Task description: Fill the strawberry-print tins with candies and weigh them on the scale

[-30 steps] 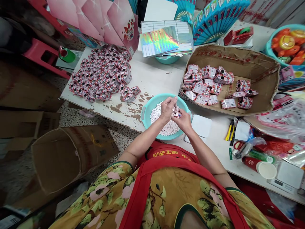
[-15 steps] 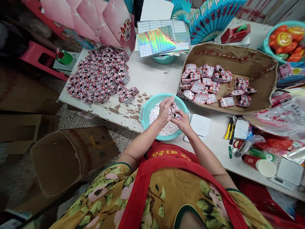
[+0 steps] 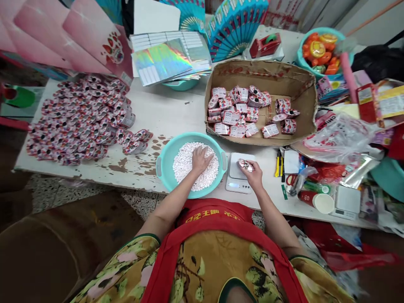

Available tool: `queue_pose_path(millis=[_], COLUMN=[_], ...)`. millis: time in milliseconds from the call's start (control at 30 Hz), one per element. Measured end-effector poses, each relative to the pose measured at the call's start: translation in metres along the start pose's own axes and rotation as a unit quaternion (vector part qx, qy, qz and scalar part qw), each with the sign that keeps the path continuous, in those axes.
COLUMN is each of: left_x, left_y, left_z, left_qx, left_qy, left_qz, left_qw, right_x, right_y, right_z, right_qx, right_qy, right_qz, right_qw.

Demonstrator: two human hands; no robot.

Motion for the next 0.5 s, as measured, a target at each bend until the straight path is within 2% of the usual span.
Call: queue_pose_path(millis=[67, 167, 233, 300, 400, 467, 500], left_x=[-0.014, -0.020, -0.016, -0.010, -0.002, 0.004, 0.008], left_y=[0.014, 0.023, 0.021, 0.015, 0.004, -0.003, -0.006], left_z=[0.006, 0.023, 0.036, 0.046, 0.055, 0.058, 0.058], left_qx=[0.023, 0.094, 0.125, 0.144, 0.162, 0.157, 0.144], left_qy=[0.001, 0.049, 0.088, 0.107, 0.073, 0.014, -0.027], left_qz=[-0.013, -0.039, -0.072, -0.105, -0.117, -0.073, -0.016], left_qw=[1.000, 0.994, 0.986, 0.978, 0.977, 0.985, 0.989], right_x=[-0.005, 0.023, 0.056, 0.089, 0.119, 0.123, 0.122], right_y=[-0.002, -0.008, -0.006, 0.008, 0.052, 0.084, 0.097], right_z=[-0.003, -0.024, -0.058, -0.108, -0.191, -0.230, -0.241], right_qx=[0.011, -0.015, -0.027, 0.000, 0.073, 0.127, 0.147], right_qy=[-0.021, -0.130, -0.214, -0.261, -0.235, -0.177, -0.151], right_qz=[0.059, 0.159, 0.194, 0.212, 0.288, 0.352, 0.379], right_qw=[0.998, 0.979, 0.957, 0.942, 0.926, 0.910, 0.901])
Point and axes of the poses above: each hand's wrist, its own z-axis away from the middle knuckle, its own y-axis out of the palm, x = y × z, the point moved 3 cm from there along -z, towards the middle knuckle, and after that the axes turned 1 degree about y, right-handed, at the moved point
